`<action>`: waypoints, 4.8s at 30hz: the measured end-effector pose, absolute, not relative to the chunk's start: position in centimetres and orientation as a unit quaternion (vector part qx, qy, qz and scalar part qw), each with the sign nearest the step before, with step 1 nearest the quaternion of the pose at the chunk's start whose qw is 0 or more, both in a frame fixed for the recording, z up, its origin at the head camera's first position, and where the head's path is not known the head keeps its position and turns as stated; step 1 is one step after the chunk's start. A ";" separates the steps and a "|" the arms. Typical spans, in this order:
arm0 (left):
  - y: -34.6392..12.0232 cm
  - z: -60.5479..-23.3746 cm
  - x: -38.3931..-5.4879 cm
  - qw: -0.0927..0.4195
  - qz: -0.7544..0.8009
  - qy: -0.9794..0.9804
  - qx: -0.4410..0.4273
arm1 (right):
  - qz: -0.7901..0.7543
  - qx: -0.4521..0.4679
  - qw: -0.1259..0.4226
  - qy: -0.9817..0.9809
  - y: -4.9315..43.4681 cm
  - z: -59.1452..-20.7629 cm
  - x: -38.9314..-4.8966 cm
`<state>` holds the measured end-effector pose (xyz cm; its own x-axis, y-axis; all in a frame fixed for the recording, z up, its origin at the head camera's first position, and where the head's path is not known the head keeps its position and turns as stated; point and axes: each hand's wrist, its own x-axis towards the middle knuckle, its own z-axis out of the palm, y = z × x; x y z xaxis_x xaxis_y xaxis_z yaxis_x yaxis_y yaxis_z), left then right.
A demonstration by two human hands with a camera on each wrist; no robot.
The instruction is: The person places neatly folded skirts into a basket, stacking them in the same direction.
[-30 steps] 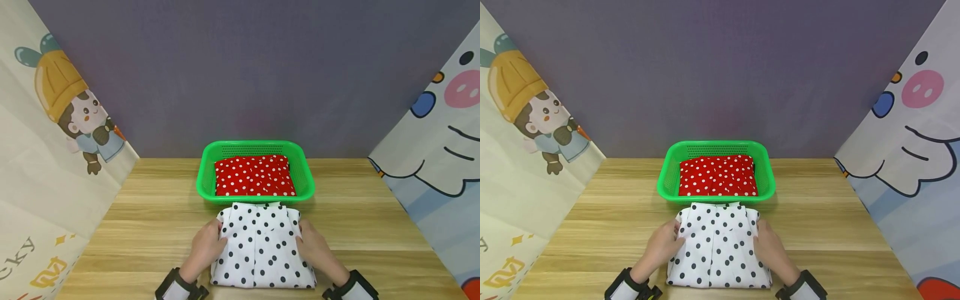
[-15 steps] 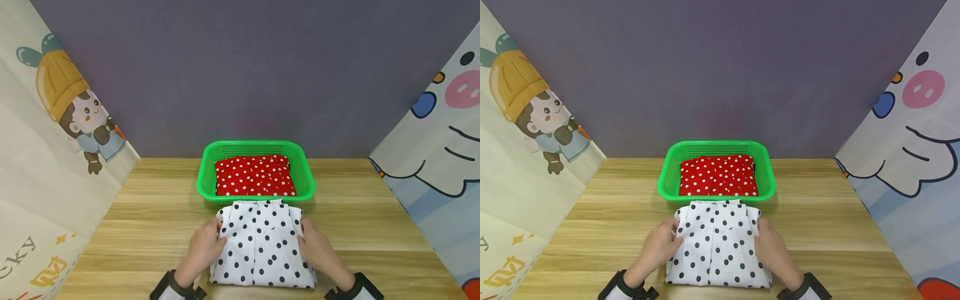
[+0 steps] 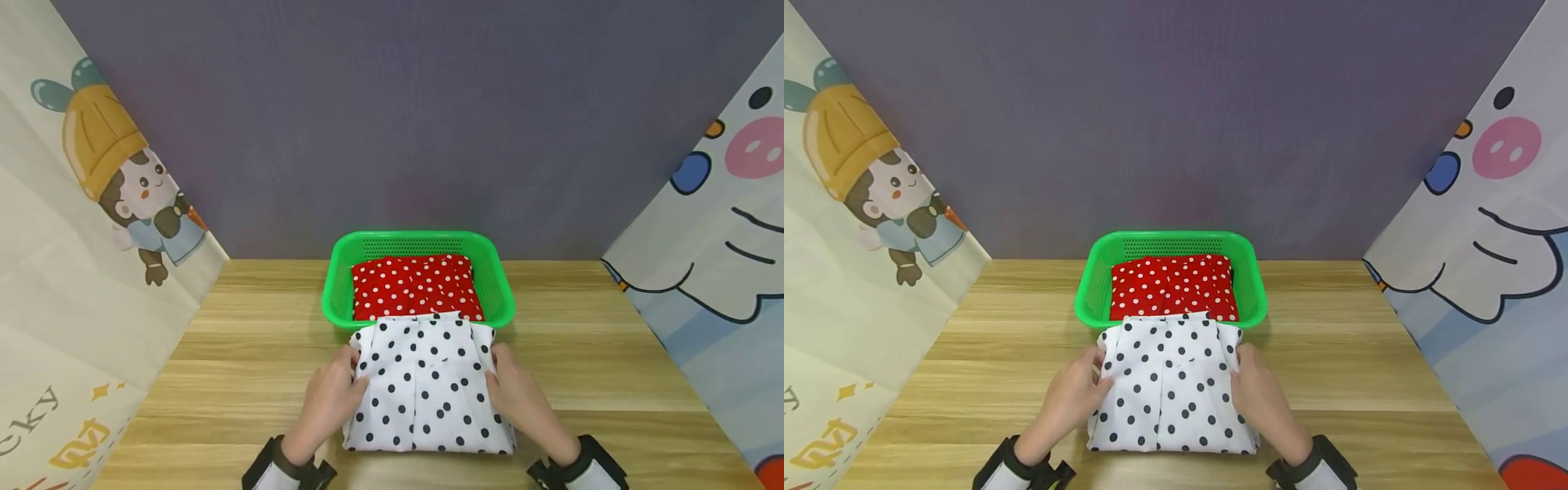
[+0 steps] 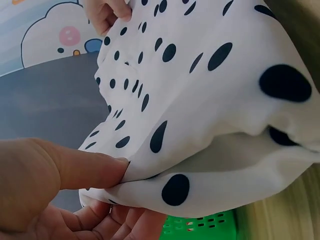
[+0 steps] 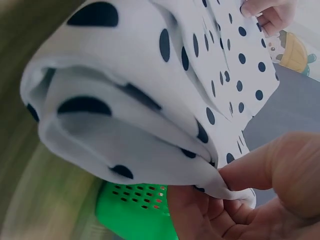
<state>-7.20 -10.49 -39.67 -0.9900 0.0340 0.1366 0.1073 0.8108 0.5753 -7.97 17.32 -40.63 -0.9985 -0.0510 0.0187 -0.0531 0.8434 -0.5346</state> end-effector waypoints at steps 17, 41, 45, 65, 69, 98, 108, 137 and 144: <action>-10.1 -38.1 -11.3 0.094 -0.350 -0.931 -0.047 | 0.292 0.066 0.075 -0.951 17.1 -38.6 -12.2; -10.5 -35.6 -17.5 0.102 -0.350 -0.930 -0.051 | 0.294 0.071 0.076 -0.950 17.2 -36.4 -17.8; -10.6 -35.1 -18.6 0.097 -0.343 -0.933 -0.050 | 0.299 0.069 0.062 -0.950 17.2 -35.8 -18.9; -10.2 -33.3 -23.2 0.056 -0.296 -0.953 -0.028 | 0.286 0.067 0.030 -0.955 17.3 -33.9 -23.6; -10.1 -33.1 -23.9 0.056 -0.299 -0.952 -0.034 | 0.279 0.062 0.022 -0.958 17.4 -33.5 -24.2; -8.9 -34.1 -27.2 0.000 -0.236 -0.972 -0.005 | 0.243 0.024 -0.053 -0.968 16.0 -34.0 -27.3; -8.4 -35.2 -27.9 -0.036 -0.219 -0.975 0.005 | 0.215 0.008 -0.100 -0.972 15.8 -35.3 -27.7; -8.7 -36.3 -28.0 -0.085 -0.155 -0.984 -0.002 | 0.203 0.027 -0.158 -0.966 16.4 -36.6 -27.3; -9.5 -36.9 -28.1 -0.146 -0.167 -0.975 -0.001 | 0.156 0.066 -0.202 -0.964 16.9 -37.1 -27.4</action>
<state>-28.10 -9.46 -36.93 -0.9576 0.0498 -0.2839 -0.0475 0.9443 0.3256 -27.36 16.94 -37.13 -0.9093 -0.1904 -0.3699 -0.0637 0.9424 -0.3284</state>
